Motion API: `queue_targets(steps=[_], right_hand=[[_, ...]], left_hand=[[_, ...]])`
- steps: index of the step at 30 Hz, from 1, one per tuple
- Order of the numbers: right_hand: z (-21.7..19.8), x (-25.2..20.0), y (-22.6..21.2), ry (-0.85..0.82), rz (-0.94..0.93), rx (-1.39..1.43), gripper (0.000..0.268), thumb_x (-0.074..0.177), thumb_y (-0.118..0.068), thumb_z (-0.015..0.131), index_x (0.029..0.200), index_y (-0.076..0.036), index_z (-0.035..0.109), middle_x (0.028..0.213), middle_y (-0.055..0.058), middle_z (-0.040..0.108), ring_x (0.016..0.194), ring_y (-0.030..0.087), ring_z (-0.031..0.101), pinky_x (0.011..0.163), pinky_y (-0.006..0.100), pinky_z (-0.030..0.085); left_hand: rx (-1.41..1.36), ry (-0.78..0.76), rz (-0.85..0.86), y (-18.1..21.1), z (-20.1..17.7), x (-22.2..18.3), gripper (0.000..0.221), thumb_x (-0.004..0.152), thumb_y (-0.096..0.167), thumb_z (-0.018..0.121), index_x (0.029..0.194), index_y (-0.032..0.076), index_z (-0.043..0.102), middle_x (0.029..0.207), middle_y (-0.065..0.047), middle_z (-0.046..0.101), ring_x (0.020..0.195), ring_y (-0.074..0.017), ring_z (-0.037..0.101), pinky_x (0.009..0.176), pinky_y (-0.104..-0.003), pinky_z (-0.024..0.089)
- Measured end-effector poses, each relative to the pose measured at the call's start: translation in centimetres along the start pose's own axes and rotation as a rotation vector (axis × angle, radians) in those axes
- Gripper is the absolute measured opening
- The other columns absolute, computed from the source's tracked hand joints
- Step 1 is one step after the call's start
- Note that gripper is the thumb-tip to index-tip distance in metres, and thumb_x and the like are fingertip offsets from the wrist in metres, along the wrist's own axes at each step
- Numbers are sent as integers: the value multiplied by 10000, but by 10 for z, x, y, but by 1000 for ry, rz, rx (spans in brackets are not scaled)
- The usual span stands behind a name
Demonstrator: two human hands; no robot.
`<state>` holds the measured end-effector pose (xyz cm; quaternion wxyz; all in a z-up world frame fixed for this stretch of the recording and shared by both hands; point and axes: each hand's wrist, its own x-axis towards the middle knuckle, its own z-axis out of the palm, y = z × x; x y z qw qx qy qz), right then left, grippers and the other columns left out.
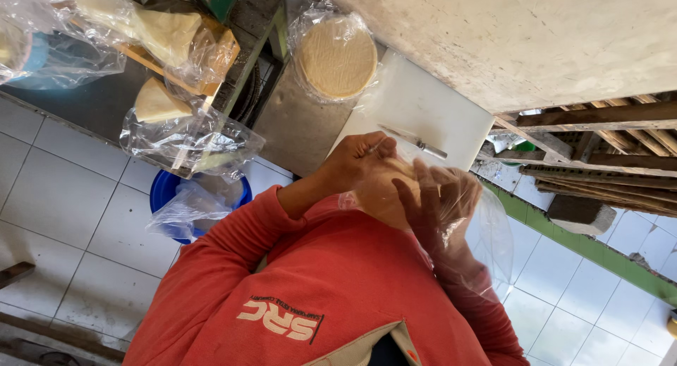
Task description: The person separates thin circular dough wrappers from a stack by hand. They peel individual sheets and place them into plastic bags or onto a second stack on a white cutting board.
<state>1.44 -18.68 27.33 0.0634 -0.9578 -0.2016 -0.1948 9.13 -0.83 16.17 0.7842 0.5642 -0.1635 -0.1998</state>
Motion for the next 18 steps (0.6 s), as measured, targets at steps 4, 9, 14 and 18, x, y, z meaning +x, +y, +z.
queue_targets(steps=[4,9,14,18], right_hand=[[-4,-4,8,3,-34,5,411,908,-228,884,1183,-210,580,1106,33,590,967,229,553,811,420,452],[-5,-7,21,-108,-78,29,344,869,-253,827,1147,-153,650,970,57,558,850,234,540,723,400,477],[-8,-7,30,-229,-79,74,104,978,-166,731,1026,-111,657,908,43,688,776,235,601,677,411,520],[-18,-17,32,-97,-79,146,164,1004,-191,698,1113,-74,662,941,77,740,803,197,697,662,365,576]], left_hand=[[-128,62,-85,16,10,7,408,1126,340,478,898,44,642,816,-48,678,881,-128,742,788,-268,586],[15,100,-92,32,15,9,477,1085,453,459,875,54,615,793,-48,724,747,-116,691,716,-277,589],[513,247,-18,33,15,14,408,1069,429,500,908,70,608,636,-89,598,558,-142,570,554,-346,468],[463,217,48,23,10,24,424,1089,429,511,889,63,590,630,-76,528,559,-153,467,548,-358,435]])
